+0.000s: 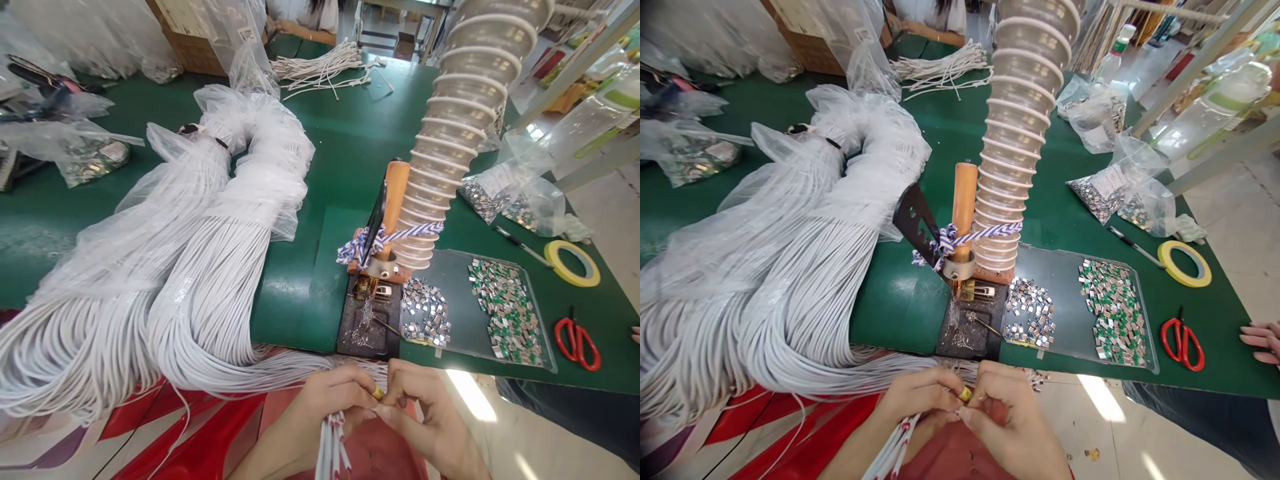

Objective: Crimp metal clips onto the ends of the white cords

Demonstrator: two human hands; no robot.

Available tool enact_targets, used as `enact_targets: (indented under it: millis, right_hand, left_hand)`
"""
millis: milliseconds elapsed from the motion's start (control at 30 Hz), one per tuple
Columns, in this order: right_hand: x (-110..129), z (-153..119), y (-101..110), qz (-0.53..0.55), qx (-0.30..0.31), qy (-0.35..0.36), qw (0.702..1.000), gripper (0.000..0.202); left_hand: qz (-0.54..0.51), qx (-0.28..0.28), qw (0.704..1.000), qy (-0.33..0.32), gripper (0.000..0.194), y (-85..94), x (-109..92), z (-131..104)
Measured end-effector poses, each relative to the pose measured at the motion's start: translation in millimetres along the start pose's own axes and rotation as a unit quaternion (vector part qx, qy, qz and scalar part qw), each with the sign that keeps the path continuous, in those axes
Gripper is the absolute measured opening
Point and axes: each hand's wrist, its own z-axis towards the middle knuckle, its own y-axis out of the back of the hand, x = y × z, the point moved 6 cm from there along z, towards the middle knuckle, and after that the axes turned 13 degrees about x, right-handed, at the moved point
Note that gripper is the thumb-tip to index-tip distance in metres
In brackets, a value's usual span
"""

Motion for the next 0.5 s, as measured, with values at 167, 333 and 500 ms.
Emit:
enact_targets:
  millis: [167, 333, 500]
  right_hand:
    - [-19, -10, 56, -0.106, -0.207, -0.023, 0.972, 0.024]
    - [-50, -6, 95, -0.28, -0.236, -0.117, 0.923, 0.018]
    - [-52, -4, 98, -0.285, -0.222, -0.108, 0.926, 0.024]
  left_hand:
    - [-0.004, -0.029, 0.999, -0.026, 0.031, 8.8, 3, 1]
    - [0.015, -0.069, 0.997, -0.014, 0.038, 30.2, 7, 3]
    - [0.046, -0.054, 0.997, 0.02, 0.029, 42.2, 10, 9]
